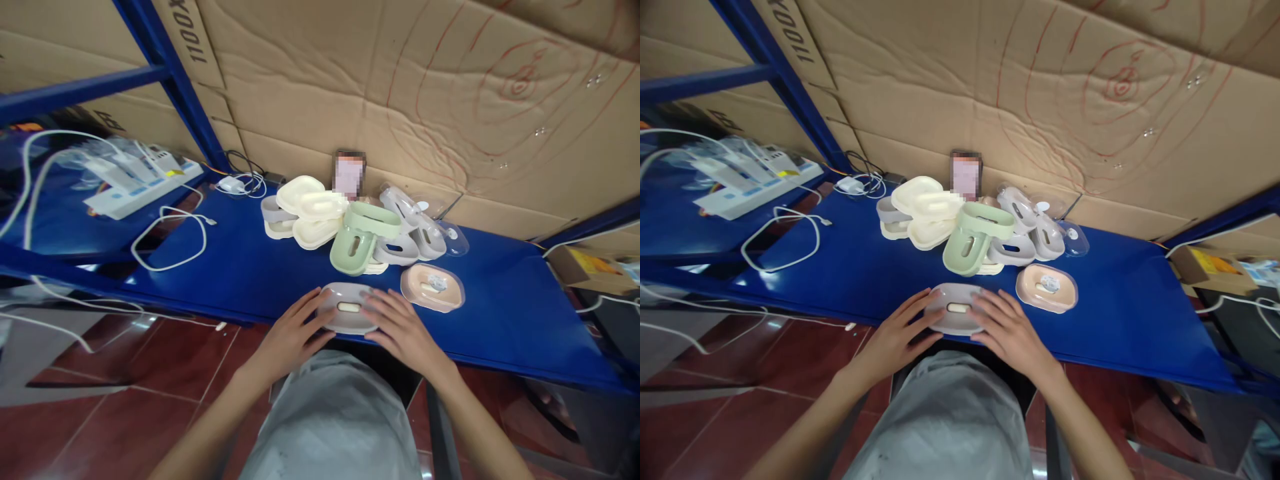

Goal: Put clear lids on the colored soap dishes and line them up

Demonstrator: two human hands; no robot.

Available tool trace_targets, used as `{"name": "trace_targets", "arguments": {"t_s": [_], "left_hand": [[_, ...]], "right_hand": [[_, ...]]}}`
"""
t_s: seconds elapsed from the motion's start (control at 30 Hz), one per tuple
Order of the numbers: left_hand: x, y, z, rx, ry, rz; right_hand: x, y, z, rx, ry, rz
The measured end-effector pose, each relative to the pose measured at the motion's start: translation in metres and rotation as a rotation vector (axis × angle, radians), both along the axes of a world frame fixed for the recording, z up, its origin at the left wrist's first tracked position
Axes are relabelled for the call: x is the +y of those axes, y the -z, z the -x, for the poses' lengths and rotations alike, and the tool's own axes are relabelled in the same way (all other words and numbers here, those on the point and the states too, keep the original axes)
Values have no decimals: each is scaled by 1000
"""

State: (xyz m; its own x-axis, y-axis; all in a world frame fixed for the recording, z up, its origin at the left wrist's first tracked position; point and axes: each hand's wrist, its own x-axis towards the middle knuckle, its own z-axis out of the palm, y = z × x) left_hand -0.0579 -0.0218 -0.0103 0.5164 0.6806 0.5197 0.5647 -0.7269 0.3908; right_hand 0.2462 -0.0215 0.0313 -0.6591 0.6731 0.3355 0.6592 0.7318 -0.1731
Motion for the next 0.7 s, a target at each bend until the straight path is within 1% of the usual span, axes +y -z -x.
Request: {"name": "trace_targets", "arguments": {"t_s": [0.1, 0.23, 0.33, 0.4, 0.47, 0.5, 0.57, 0.63, 0.7], "left_hand": [[4, -1, -3, -9, -40, 22], [8, -3, -11, -1, -25, 46], [9, -3, -13, -5, -17, 51], [9, -4, -13, -7, -18, 61], [9, -5, -12, -10, -16, 75], [10, -5, -12, -9, -14, 81], [11, -5, -12, -6, -11, 82], [12, -6, -12, -2, -7, 76], [13, -6, -12, -7, -2, 72]], "right_hand": [[33, -22, -11, 76, 90, -23], [85, -52, -12, 114, 139, -48], [118, -64, -8, 96, 239, -90], [129, -70, -8, 109, 276, -101], [128, -75, -13, 158, 318, -129], [122, -77, -19, 190, 355, -158], [101, -75, -38, 242, 480, -245], [75, -63, -68, 246, 661, -331], [49, -41, -105, 209, 866, -382]]}}
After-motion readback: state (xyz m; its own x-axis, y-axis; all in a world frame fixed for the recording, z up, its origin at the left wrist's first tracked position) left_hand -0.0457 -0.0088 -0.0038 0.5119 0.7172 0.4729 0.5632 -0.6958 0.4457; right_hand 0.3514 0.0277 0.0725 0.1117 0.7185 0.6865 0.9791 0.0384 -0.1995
